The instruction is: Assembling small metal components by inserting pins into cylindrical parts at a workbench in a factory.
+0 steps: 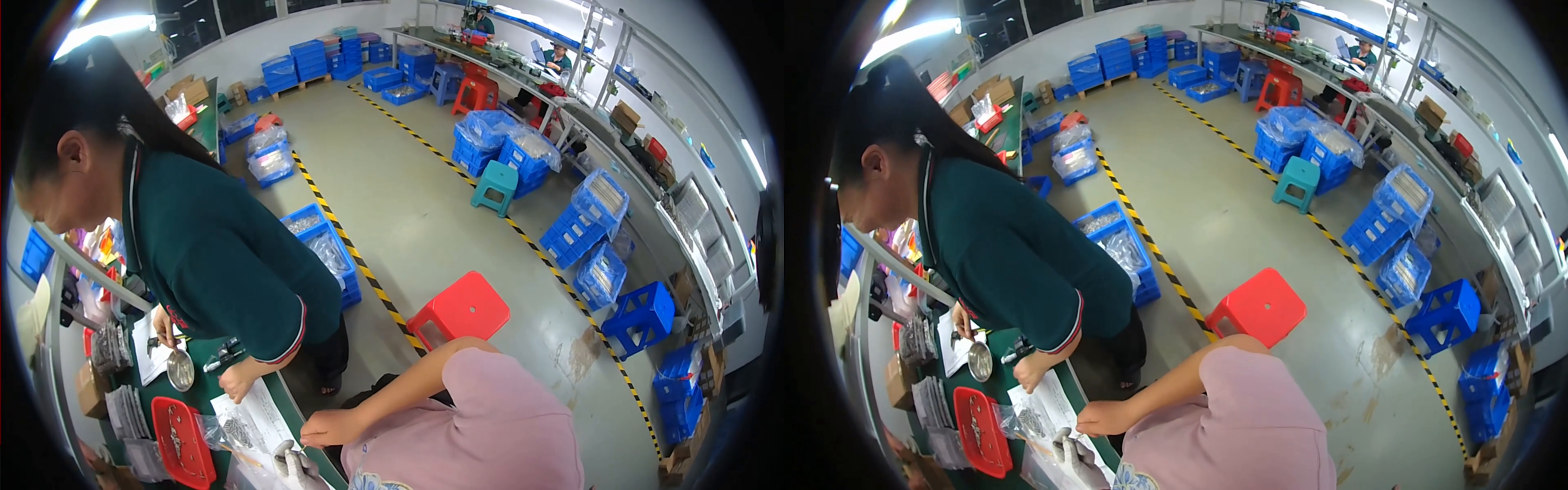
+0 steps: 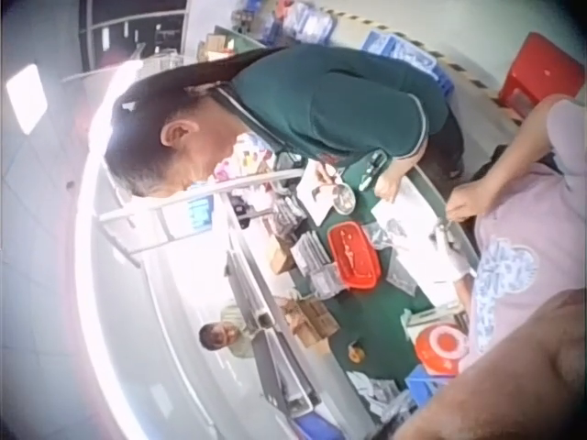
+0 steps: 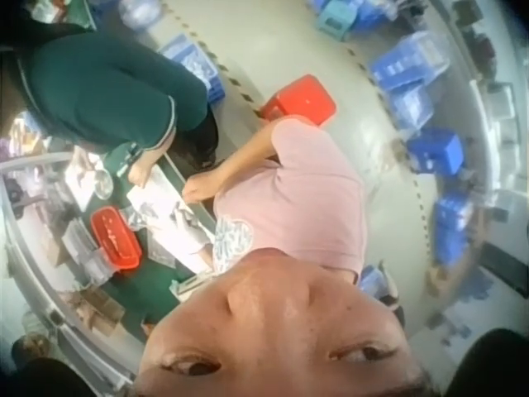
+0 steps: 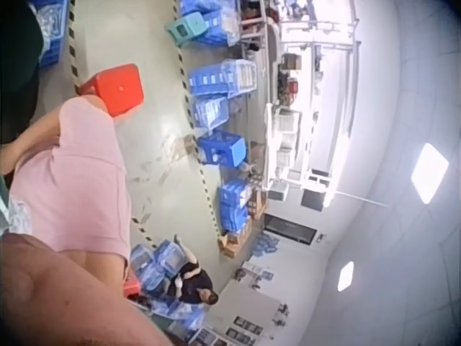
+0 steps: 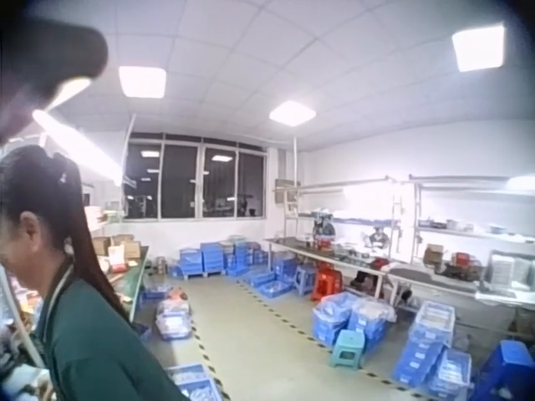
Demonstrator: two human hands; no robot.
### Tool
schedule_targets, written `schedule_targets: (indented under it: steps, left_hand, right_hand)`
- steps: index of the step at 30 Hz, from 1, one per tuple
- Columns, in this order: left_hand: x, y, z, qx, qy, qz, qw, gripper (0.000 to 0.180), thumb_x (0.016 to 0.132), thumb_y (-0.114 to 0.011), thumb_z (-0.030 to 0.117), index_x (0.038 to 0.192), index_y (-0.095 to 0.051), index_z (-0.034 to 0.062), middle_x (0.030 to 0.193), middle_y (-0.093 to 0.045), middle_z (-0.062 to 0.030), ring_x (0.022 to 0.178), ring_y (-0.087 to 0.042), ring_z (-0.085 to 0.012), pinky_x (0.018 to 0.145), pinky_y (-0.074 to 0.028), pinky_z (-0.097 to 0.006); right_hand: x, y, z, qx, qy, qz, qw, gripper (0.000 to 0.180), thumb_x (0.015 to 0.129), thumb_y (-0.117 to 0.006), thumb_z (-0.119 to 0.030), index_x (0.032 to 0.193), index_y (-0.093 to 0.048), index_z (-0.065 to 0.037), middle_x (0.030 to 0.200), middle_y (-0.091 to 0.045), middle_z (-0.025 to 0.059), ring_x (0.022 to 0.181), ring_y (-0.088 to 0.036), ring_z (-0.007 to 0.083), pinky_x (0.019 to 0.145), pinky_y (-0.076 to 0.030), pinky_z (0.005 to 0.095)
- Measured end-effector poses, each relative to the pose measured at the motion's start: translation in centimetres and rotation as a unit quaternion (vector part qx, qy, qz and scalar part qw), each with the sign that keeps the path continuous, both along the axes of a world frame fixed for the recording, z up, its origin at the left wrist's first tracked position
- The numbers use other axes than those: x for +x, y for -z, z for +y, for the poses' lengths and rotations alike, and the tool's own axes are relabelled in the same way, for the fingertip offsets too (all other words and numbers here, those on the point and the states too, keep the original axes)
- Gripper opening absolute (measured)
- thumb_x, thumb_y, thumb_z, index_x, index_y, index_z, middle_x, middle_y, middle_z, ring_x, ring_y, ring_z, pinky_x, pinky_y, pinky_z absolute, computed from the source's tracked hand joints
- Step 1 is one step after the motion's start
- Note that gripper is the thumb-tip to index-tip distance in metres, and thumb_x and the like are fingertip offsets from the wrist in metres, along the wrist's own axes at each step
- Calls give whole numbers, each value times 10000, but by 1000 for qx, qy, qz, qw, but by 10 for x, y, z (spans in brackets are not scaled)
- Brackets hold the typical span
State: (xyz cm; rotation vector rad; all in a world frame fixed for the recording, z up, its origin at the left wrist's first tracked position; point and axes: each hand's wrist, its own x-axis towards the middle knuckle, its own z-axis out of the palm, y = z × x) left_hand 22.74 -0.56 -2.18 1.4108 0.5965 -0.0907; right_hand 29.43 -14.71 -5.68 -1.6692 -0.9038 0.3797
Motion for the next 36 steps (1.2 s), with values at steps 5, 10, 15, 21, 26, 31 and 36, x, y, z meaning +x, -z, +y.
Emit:
schedule_targets:
  steps: [5,10,15,21,26,31,36]
  left_hand:
    - [-1,0,2,-4,-9,-6,1000,205,820,-465,173,962,-491,28,586,-339,34,496,-317,-53,440,-248,-177]
    - [-6,-1,1,0,-28,-61,998,106,817,-473,151,855,-495,55,535,-331,73,425,-265,2,370,-185,-135]
    - [18,-26,-15,3,-29,-83,996,159,825,-493,148,892,-554,17,608,-452,45,481,-348,-12,410,-254,-152]
    - [1,-39,-10,-79,-89,-99,988,155,827,-451,96,928,-530,11,555,-422,33,444,-337,-20,391,-239,-147]
    - [-13,-49,-8,-93,-103,-74,988,147,828,-445,86,924,-532,16,577,-430,32,467,-344,-11,403,-243,-142]
    - [-29,-43,0,-3,-44,-96,994,181,824,-444,70,982,-524,30,626,-461,24,524,-398,-20,459,-315,-149]
    - [-41,-37,5,25,-42,-182,982,302,809,-481,83,1107,-471,30,814,-508,-24,711,-478,-72,609,-395,-178]
  right_hand:
    - [-3,-4,-5,-11,11,42,999,253,829,-405,-212,648,-439,-39,559,-477,109,573,-501,290,530,-386,367]
    - [0,1,5,-14,20,-223,975,246,826,-430,-216,655,-450,-40,583,-500,102,540,-491,252,510,-387,335]
    - [19,-13,-7,107,-34,346,931,143,820,-483,-175,754,-528,-55,579,-453,-16,507,-391,55,434,-337,222]
    - [26,-51,-7,-23,-28,-197,980,71,731,-514,-111,750,-499,-44,591,-482,38,455,-441,152,444,-348,273]
    - [28,-46,2,-8,-75,-337,938,87,707,-527,-121,721,-485,-46,576,-462,48,472,-456,192,456,-355,296]
    - [14,-36,8,9,-189,226,956,175,815,-457,-171,695,-449,-44,528,-395,12,457,-410,119,437,-342,256]
    - [11,-32,17,4,-207,490,847,298,852,-414,-257,638,-382,-51,500,-362,15,404,-289,62,366,-262,201]
